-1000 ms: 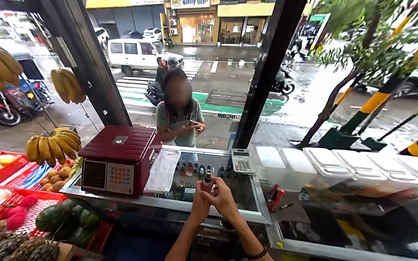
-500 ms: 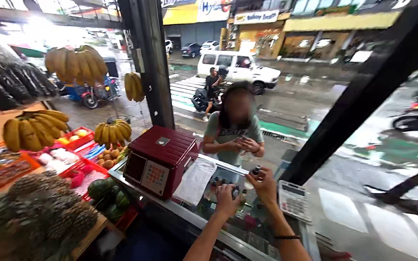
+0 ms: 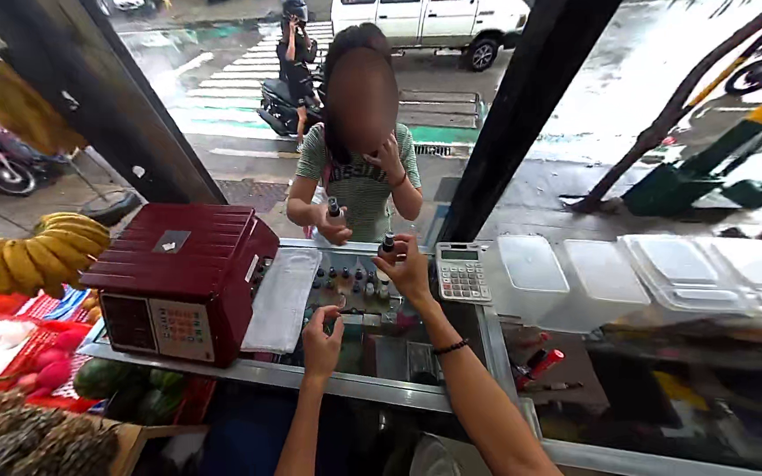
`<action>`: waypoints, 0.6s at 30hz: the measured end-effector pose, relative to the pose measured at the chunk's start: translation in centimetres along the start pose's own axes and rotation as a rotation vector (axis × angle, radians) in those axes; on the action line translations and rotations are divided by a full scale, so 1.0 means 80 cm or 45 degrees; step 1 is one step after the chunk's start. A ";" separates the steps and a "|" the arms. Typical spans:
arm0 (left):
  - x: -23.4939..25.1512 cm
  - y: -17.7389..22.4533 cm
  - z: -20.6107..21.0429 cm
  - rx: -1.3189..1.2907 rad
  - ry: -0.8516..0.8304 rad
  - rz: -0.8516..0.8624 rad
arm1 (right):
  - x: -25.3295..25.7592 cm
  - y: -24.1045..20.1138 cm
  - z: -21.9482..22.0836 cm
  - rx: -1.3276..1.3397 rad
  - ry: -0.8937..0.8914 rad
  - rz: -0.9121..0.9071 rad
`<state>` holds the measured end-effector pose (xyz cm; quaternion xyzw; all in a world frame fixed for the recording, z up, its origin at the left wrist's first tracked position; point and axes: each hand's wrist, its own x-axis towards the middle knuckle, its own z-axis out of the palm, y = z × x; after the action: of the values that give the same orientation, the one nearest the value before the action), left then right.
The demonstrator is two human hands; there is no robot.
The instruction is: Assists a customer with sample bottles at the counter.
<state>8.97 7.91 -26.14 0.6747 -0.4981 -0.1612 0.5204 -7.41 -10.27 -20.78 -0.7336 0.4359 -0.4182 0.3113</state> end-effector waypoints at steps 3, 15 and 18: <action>-0.001 0.000 0.004 0.031 0.011 0.005 | -0.006 0.005 -0.011 -0.031 0.095 -0.164; -0.003 0.006 0.005 -0.023 0.055 -0.028 | -0.048 -0.061 0.041 -0.012 -0.166 -0.253; -0.001 0.007 0.002 -0.029 0.054 -0.030 | -0.032 -0.074 0.051 -0.071 -0.174 -0.194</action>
<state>8.53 7.95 -25.76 0.6777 -0.4771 -0.1588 0.5366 -2.23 -5.03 -18.66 -0.7997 0.3683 -0.3774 0.2871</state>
